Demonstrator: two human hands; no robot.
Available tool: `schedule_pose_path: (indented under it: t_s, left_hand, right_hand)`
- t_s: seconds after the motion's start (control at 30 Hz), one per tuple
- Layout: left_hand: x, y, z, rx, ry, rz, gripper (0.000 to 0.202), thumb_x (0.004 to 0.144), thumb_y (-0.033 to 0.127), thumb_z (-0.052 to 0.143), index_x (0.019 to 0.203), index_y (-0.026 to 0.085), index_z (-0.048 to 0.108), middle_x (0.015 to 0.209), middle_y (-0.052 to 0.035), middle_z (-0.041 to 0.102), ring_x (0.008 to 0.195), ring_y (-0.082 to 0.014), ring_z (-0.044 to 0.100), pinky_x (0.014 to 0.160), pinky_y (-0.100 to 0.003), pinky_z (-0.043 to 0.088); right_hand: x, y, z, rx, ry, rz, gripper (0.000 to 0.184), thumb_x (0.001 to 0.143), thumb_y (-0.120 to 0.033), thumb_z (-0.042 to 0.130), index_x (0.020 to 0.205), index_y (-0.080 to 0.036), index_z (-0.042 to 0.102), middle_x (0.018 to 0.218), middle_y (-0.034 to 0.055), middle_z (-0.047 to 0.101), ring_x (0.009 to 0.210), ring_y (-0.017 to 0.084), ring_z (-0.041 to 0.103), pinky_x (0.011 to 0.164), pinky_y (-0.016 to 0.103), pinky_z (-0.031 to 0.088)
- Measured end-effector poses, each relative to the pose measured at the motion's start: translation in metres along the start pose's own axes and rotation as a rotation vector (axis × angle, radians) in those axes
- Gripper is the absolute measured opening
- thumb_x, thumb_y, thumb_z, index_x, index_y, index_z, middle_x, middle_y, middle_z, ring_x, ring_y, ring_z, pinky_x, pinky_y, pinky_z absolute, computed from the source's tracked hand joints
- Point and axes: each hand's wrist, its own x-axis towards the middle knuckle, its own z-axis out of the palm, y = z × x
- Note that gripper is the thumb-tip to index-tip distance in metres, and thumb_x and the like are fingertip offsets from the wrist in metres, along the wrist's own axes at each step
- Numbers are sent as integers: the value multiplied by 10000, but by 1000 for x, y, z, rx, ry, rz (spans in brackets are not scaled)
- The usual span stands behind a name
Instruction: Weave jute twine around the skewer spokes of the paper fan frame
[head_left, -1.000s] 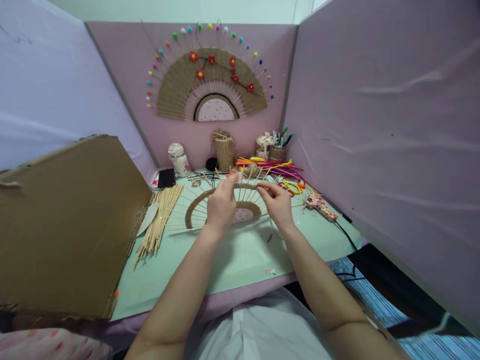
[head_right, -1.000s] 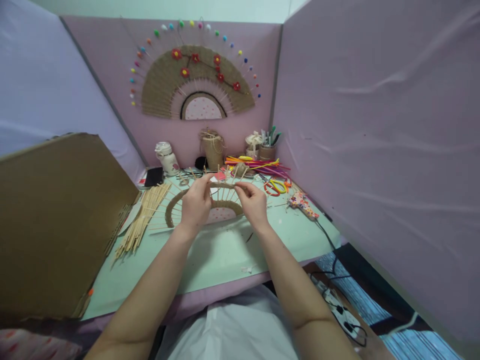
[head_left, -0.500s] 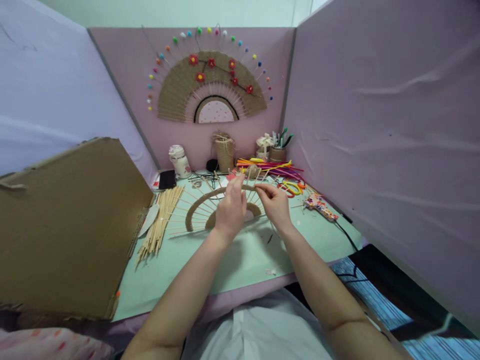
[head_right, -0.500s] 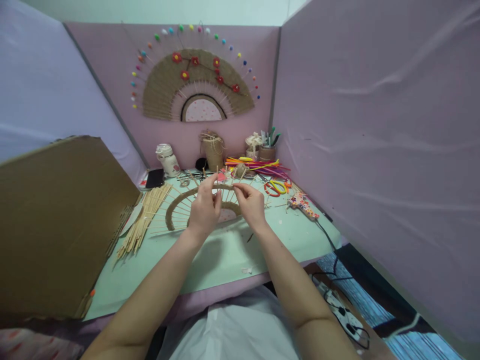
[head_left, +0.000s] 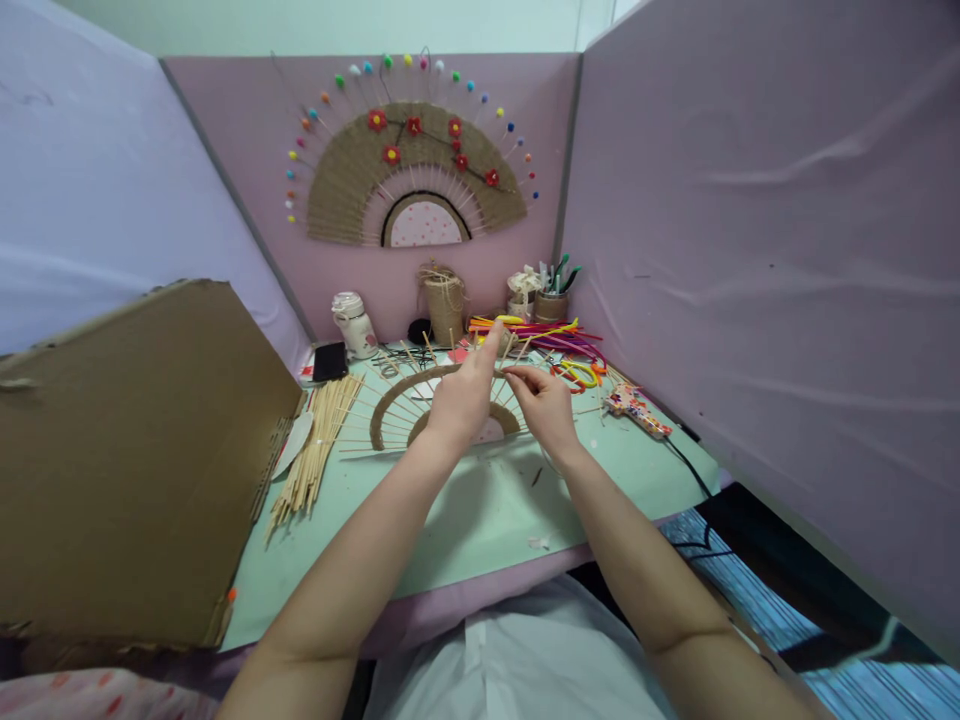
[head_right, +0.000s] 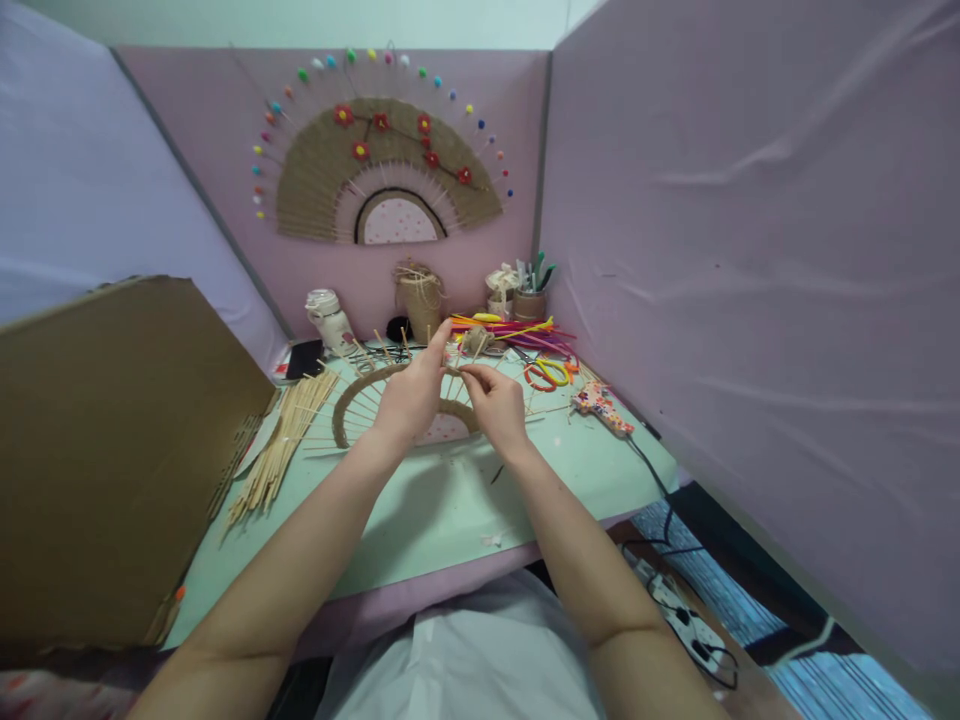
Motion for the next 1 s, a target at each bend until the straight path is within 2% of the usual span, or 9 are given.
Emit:
schedule_pose_path:
  t_s: [0.23, 0.4, 0.53, 0.67, 0.77, 0.9, 1.0]
  left_hand:
    - [5, -6, 9, 15, 106, 13, 627, 899, 151, 419, 1468, 311, 210, 1093, -72, 653, 812, -179, 654, 729, -274, 479]
    - [5, -5, 12, -6, 139, -24, 609, 903, 172, 411, 1463, 318, 221, 1080, -55, 663, 812, -183, 651, 726, -276, 473]
    - [4, -2, 12, -4, 149, -48, 605, 902, 183, 415, 1461, 317, 229, 1061, -60, 671, 792, -188, 651, 721, -283, 468]
    - [2, 2, 10, -3, 141, -66, 608, 902, 184, 409, 1467, 303, 216, 1034, -70, 677, 774, -190, 655, 718, -290, 467]
    - [1, 4, 9, 9, 142, -72, 598, 902, 182, 401, 1464, 292, 228, 1028, -82, 679, 769, -194, 657, 702, -292, 470]
    - [1, 6, 9, 22, 143, -68, 589, 898, 182, 405, 1456, 295, 251, 1052, -84, 675, 788, -201, 657, 686, -291, 472]
    - [1, 5, 10, 1, 146, -64, 573, 903, 187, 400, 1449, 301, 271, 1060, -80, 672, 804, -199, 654, 702, -291, 470]
  right_hand:
    - [2, -4, -7, -160, 21, -42, 296, 832, -388, 520, 909, -176, 712, 620, 11, 616, 536, 132, 473, 558, 260, 359]
    - [9, -15, -27, -383, -24, -189, 207, 831, -339, 549, 821, -190, 692, 694, 35, 631, 623, 153, 512, 609, 274, 356]
    - [18, -35, -42, -490, -83, -274, 155, 829, -296, 561, 768, -190, 655, 752, 49, 634, 704, 174, 543, 659, 286, 368]
    - [31, -54, -42, -467, -140, -396, 131, 856, -239, 519, 806, -185, 628, 815, 60, 633, 773, 184, 550, 705, 291, 382]
    - [40, -57, -34, -447, -135, -447, 143, 869, -225, 492, 821, -182, 621, 837, 71, 625, 798, 188, 547, 721, 293, 386]
    - [48, -47, -27, -382, -54, -402, 141, 860, -247, 509, 832, -177, 628, 828, 71, 625, 786, 185, 549, 727, 296, 397]
    - [47, -39, -29, -259, -16, -300, 156, 846, -287, 530, 824, -175, 636, 814, 60, 639, 758, 175, 556, 711, 290, 411]
